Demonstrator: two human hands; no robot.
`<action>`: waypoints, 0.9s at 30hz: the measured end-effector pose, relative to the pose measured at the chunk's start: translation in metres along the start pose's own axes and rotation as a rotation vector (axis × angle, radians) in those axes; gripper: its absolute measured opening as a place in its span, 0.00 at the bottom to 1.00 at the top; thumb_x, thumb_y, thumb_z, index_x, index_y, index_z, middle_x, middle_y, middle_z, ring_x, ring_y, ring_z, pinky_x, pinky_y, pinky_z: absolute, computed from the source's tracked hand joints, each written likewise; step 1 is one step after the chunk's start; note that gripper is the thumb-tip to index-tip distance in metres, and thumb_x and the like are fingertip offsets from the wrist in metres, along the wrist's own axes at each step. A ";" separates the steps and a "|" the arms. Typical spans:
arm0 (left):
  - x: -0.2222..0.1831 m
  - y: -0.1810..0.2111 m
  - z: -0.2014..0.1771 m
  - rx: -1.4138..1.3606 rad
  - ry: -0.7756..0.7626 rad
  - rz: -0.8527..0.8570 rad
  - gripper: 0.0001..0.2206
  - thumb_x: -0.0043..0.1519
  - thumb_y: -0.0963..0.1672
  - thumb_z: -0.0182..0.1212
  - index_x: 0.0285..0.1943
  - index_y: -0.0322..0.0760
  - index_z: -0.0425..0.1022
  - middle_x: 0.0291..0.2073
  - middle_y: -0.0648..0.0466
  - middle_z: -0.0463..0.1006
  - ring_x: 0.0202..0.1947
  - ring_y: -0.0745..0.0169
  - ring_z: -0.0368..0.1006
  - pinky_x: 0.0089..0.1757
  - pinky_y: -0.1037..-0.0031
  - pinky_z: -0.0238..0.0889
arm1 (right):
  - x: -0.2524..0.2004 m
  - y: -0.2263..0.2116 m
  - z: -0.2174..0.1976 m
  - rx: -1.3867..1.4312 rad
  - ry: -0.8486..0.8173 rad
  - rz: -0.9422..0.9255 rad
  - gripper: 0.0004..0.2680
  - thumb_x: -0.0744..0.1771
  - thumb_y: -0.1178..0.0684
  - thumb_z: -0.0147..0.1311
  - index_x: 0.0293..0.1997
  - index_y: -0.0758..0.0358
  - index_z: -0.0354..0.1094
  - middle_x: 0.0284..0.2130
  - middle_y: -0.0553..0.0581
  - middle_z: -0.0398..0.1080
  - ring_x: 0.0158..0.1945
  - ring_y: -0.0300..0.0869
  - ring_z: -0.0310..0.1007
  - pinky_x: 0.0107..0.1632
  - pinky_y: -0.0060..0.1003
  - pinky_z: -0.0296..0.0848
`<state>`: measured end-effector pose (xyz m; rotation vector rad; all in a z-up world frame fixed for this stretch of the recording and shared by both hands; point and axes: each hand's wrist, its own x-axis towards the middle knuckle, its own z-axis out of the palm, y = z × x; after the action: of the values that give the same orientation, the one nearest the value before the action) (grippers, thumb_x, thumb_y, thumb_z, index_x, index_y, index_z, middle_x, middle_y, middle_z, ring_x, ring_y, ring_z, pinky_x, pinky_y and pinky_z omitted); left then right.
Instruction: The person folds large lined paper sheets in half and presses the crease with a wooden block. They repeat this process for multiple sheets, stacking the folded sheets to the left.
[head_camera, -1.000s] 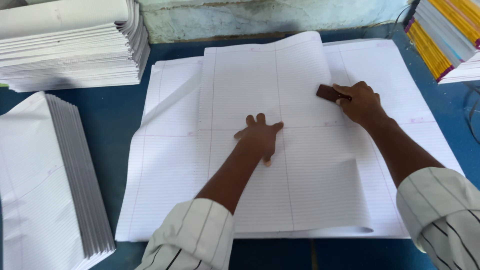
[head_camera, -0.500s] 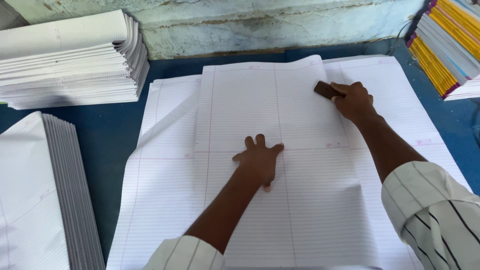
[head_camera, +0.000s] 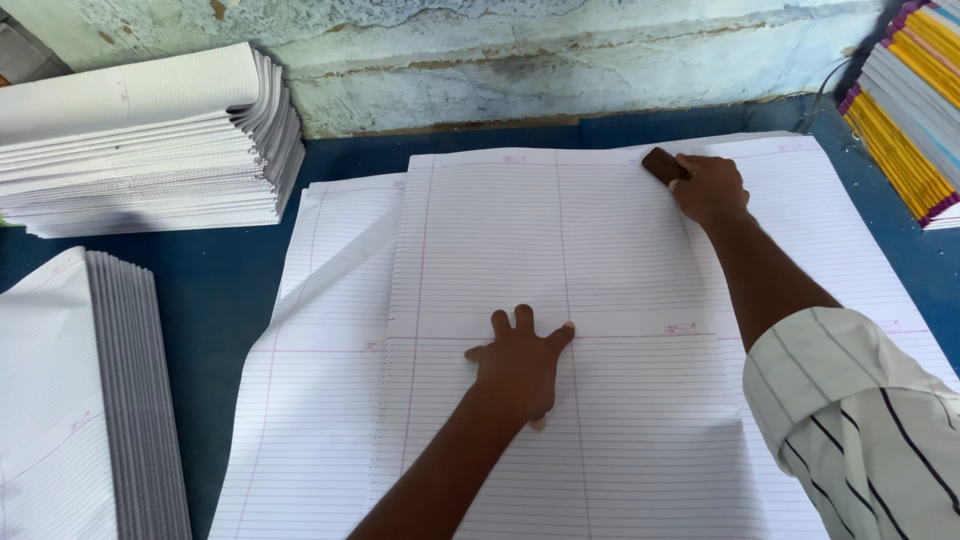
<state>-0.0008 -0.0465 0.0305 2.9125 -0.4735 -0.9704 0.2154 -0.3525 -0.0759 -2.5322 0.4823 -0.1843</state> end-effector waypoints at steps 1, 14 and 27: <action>0.000 0.000 0.001 0.001 -0.002 0.000 0.54 0.45 0.42 0.82 0.80 0.64 0.48 0.73 0.44 0.47 0.73 0.33 0.43 0.56 0.30 0.61 | 0.005 0.000 0.002 0.005 0.010 0.004 0.18 0.66 0.51 0.62 0.65 0.41 0.69 0.58 0.52 0.72 0.61 0.51 0.69 0.61 0.57 0.66; 0.002 -0.001 0.002 0.009 0.003 0.002 0.55 0.45 0.42 0.83 0.80 0.64 0.46 0.74 0.43 0.45 0.73 0.33 0.42 0.56 0.30 0.61 | 0.015 -0.015 0.002 -0.049 0.020 0.058 0.19 0.67 0.49 0.61 0.67 0.39 0.67 0.58 0.59 0.69 0.60 0.54 0.69 0.60 0.57 0.68; 0.002 0.000 0.005 0.006 0.020 -0.020 0.55 0.44 0.42 0.82 0.79 0.67 0.47 0.73 0.46 0.49 0.73 0.35 0.44 0.57 0.31 0.61 | -0.023 0.011 -0.010 -0.055 -0.047 -0.057 0.19 0.67 0.50 0.61 0.67 0.44 0.67 0.57 0.60 0.72 0.58 0.56 0.72 0.60 0.52 0.71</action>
<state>-0.0020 -0.0465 0.0257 2.9351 -0.4481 -0.9423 0.1884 -0.3568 -0.0744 -2.5993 0.4022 -0.1336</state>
